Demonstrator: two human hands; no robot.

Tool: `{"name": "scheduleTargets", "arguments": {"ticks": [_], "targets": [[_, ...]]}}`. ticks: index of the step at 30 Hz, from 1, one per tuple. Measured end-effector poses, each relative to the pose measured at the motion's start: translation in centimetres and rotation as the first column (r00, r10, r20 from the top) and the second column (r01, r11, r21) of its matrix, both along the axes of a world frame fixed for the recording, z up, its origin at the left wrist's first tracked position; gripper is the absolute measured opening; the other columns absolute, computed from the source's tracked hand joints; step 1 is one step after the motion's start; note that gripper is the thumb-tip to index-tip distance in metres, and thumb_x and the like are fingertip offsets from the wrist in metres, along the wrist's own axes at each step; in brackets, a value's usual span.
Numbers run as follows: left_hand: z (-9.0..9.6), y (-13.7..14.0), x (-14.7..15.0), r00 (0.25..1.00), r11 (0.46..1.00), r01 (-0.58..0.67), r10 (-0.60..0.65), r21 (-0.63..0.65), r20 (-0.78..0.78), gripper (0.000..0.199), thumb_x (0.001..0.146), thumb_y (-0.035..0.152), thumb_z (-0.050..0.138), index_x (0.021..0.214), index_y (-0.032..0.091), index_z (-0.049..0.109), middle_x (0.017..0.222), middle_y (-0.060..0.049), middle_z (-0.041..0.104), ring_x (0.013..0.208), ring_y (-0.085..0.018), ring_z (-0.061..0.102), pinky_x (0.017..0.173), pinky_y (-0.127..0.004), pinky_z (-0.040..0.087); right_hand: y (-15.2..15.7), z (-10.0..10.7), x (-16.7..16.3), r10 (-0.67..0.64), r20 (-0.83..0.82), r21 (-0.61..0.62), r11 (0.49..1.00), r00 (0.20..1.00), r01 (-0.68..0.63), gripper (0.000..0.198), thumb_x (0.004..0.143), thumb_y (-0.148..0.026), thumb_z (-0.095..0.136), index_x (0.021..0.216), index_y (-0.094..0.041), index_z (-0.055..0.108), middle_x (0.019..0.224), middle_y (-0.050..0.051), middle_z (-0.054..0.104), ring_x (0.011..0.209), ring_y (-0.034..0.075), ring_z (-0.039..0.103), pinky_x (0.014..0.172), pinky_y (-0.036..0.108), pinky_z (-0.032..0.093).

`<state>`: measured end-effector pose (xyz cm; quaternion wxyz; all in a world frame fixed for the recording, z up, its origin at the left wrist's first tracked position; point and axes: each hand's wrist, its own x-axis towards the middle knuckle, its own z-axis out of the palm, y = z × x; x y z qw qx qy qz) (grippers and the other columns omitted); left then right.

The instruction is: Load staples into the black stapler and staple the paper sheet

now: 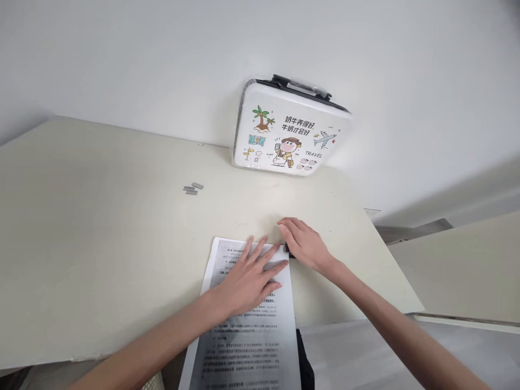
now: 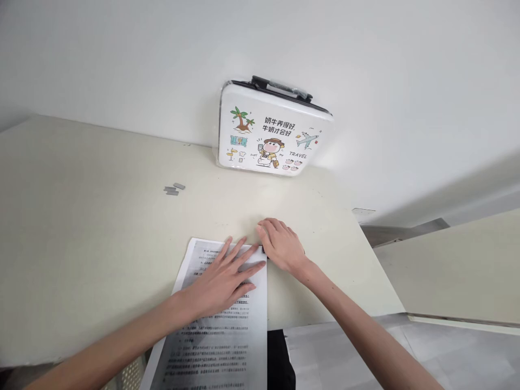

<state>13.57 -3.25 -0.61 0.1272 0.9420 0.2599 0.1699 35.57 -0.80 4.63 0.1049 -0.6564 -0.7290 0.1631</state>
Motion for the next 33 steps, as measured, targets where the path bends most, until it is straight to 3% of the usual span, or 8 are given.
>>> {"name": "scheduleTargets", "arguments": {"ticks": [7, 16, 33], "targets": [[0.2, 0.07, -0.2, 1.0, 1.0, 0.0, 0.0, -0.008, -0.018, 0.049, 0.112, 0.051, 0.033, 0.156, 0.034, 0.047, 0.174, -0.002, 0.027, 0.162, -0.033, 0.014, 0.131, -0.062, 0.009, 0.18, 0.76, 0.42, -0.033, -0.067, -0.039, 0.999, 0.997, 0.031, 0.049, 0.11, -0.05, 0.02, 0.124, -0.032, 0.063, 0.137, 0.003, 0.067, 0.128, 0.024, 0.061, 0.107, 0.044, 0.049], [-0.16, 0.03, -0.06, 1.0, 1.0, -0.006, 0.006, 0.011, 0.012, 0.049, 0.112, 0.051, 0.035, 0.157, 0.035, 0.046, 0.173, -0.001, 0.029, 0.163, -0.032, 0.014, 0.132, -0.06, 0.004, -0.01, 0.8, -0.01, -0.018, -0.028, -0.035, 0.999, 0.999, 0.017, 0.047, 0.11, -0.049, 0.022, 0.125, -0.031, 0.063, 0.14, 0.004, 0.065, 0.131, 0.024, 0.059, 0.109, 0.046, 0.048], [0.02, 0.02, 0.03, 1.0, 1.0, -0.004, 0.003, -0.012, -0.016, 0.048, 0.112, 0.05, 0.035, 0.155, 0.034, 0.048, 0.173, -0.003, 0.03, 0.162, -0.034, 0.016, 0.131, -0.061, 0.005, -0.08, 0.64, -0.1, 0.004, 0.03, -0.038, 0.999, 1.0, -0.003, 0.048, 0.111, -0.049, 0.022, 0.13, -0.031, 0.062, 0.146, 0.004, 0.061, 0.135, 0.025, 0.057, 0.111, 0.047, 0.047]]}}
